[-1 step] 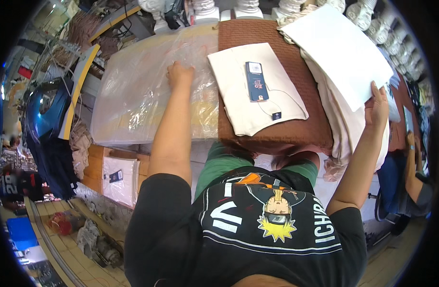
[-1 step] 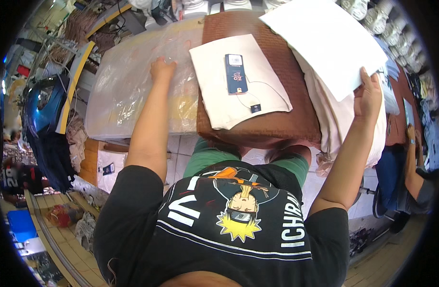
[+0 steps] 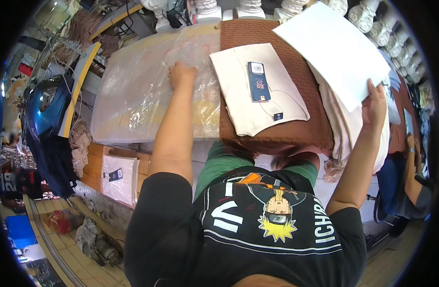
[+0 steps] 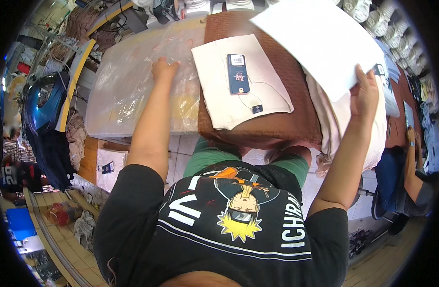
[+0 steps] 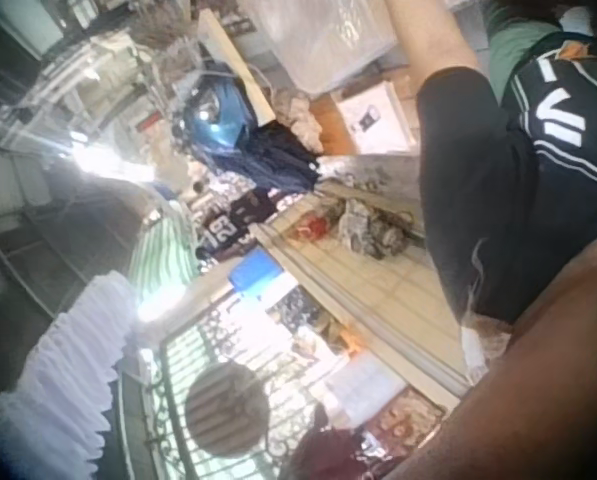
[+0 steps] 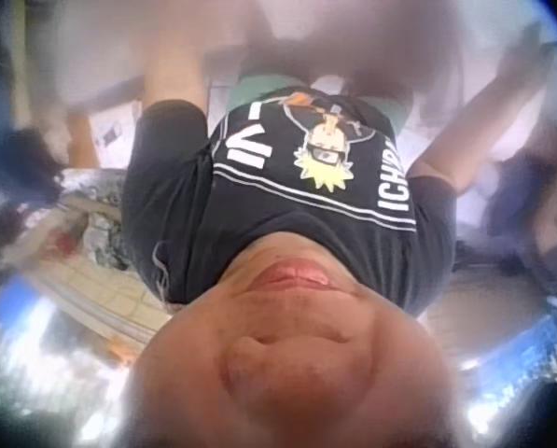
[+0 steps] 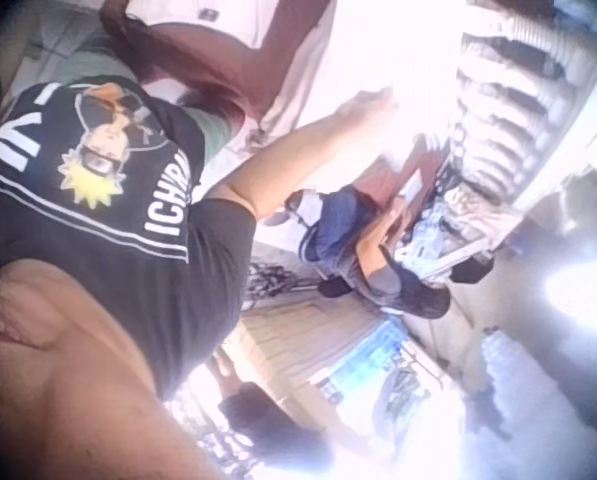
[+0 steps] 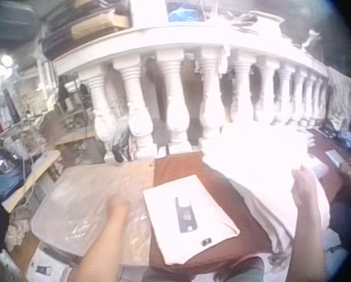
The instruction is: The person packages a folded shirt by placing a plastic bag over it, smoothing the bag, and securing the opening with adhesive tape.
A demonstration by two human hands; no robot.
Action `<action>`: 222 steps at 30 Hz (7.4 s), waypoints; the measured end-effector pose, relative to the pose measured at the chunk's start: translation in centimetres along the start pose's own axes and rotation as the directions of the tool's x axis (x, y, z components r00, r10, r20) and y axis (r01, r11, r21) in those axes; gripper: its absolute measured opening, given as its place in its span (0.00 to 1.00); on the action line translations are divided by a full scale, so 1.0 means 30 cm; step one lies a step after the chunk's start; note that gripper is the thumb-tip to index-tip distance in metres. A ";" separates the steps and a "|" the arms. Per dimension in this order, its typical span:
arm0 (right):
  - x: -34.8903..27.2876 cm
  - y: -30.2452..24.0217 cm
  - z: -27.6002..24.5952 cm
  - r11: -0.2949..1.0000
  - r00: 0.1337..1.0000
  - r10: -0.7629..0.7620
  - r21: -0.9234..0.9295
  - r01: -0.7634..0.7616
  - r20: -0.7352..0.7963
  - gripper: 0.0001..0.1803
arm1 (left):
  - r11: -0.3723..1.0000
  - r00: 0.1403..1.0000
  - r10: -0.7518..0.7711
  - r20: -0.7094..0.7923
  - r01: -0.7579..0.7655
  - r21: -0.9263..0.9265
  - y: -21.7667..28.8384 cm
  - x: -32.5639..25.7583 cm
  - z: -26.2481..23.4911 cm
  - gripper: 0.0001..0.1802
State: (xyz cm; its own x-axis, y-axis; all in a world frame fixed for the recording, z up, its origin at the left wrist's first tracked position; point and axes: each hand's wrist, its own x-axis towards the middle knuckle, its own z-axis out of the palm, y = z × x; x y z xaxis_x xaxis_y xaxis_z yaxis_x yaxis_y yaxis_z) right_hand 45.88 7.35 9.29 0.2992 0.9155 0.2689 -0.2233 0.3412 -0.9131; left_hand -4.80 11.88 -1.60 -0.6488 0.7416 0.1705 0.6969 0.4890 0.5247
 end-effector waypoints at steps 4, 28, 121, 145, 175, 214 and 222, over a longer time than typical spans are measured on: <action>-0.072 0.064 0.340 0.992 0.976 0.053 -0.120 -0.028 0.211 0.21 | 1.000 1.000 -0.008 0.022 0.008 -0.026 -0.084 0.014 0.009 0.20; -0.301 0.664 1.341 0.635 0.867 0.225 -0.742 0.217 0.445 0.28 | 0.990 0.986 -0.139 0.090 0.138 0.015 -0.779 0.221 -0.268 0.42; 0.375 -0.057 -0.054 0.088 0.823 -0.503 -0.932 0.351 0.262 0.26 | 0.782 0.759 0.407 -0.509 -0.577 -0.236 0.164 0.525 -0.243 0.25; -0.043 -0.026 0.711 0.755 0.785 -0.304 -0.366 0.544 0.540 0.42 | 0.188 0.379 0.913 -0.150 -0.718 -0.671 0.598 0.147 -0.899 0.09; -0.264 -0.104 0.656 0.941 0.611 0.296 -0.116 -0.317 0.734 0.33 | 0.530 0.426 0.841 0.333 -0.528 -0.663 0.324 -0.140 -0.789 0.16; -0.343 0.010 0.899 0.986 0.903 0.131 0.044 -0.163 0.408 0.09 | 0.671 0.670 0.687 -0.280 -0.733 -0.109 0.103 -0.536 -0.310 0.36; -0.225 0.052 0.828 0.988 0.934 0.156 -0.031 -0.155 0.322 0.09 | 0.612 0.591 0.790 -0.164 -0.774 0.162 -0.002 -0.392 -0.395 0.32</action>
State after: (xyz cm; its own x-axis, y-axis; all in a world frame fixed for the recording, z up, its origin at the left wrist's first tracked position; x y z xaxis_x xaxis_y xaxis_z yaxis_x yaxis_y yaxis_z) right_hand 20.47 7.00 13.68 -0.0547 0.9767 0.2074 -0.2382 0.1889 -0.9527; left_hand -0.84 -2.30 6.23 0.1174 0.7493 0.6517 0.9783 -0.2002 0.0538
